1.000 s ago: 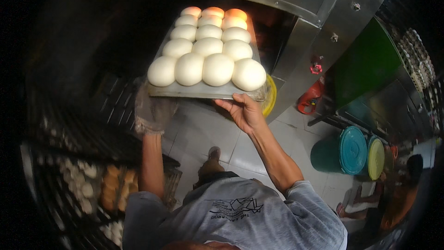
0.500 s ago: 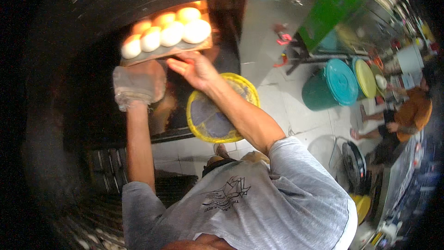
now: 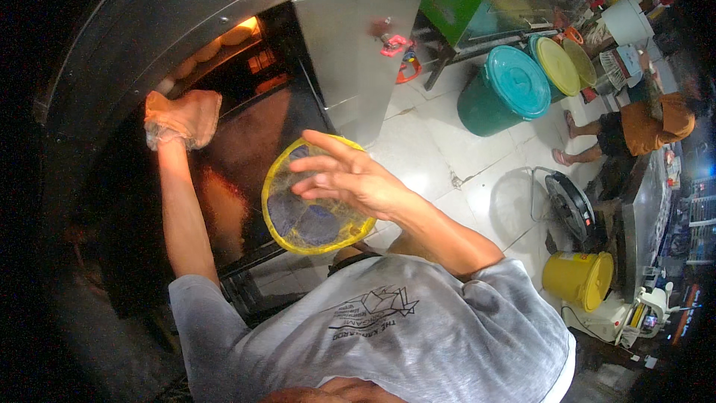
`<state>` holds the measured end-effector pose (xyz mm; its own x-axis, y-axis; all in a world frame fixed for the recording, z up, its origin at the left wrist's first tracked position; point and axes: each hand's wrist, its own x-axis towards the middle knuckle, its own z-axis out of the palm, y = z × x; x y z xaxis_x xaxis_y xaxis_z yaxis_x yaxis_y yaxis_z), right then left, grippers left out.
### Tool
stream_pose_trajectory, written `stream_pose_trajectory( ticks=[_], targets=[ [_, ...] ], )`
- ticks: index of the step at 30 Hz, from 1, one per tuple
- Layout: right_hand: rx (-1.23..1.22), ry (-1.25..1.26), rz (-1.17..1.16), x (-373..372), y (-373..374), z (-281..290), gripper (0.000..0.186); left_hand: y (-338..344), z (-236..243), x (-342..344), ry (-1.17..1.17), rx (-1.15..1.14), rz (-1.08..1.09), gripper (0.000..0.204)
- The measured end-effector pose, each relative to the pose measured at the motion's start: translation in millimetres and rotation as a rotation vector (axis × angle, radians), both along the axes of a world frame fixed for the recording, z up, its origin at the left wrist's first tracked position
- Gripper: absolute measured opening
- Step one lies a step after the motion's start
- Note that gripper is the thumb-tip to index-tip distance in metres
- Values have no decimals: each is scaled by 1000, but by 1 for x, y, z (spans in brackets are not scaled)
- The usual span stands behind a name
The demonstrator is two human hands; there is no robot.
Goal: The person removes trays of baked rolls from a large industrial oven and replaces them with trays of unbaked dough from a storage rack.
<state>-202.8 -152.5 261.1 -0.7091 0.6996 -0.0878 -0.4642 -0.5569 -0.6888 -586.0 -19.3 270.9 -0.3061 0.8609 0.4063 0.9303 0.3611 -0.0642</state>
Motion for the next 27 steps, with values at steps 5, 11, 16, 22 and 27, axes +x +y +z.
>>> stream_pose_trajectory(
  ticks=[5, 11, 16, 22, 27],
  targets=[
    [64, -63, -27, 30, -11, 15, 77, -12, 5, -6, 4, 18, 36, 60],
    [193, -36, 341, 40, -39, 24, 78, -150, -6, 11, 73, 201, 92, 64],
    [296, 63, 738, 46, -59, -2, 79, -316, -56, 125, 154, 382, 198, 68],
    [232, 226, 1329, 53, -124, -18, 77, -506, -47, 329, -67, 372, 571, 63],
    [166, 129, 1582, 40, -274, -34, 56, -623, -73, 473, -382, 389, 718, 57]
  ],
)
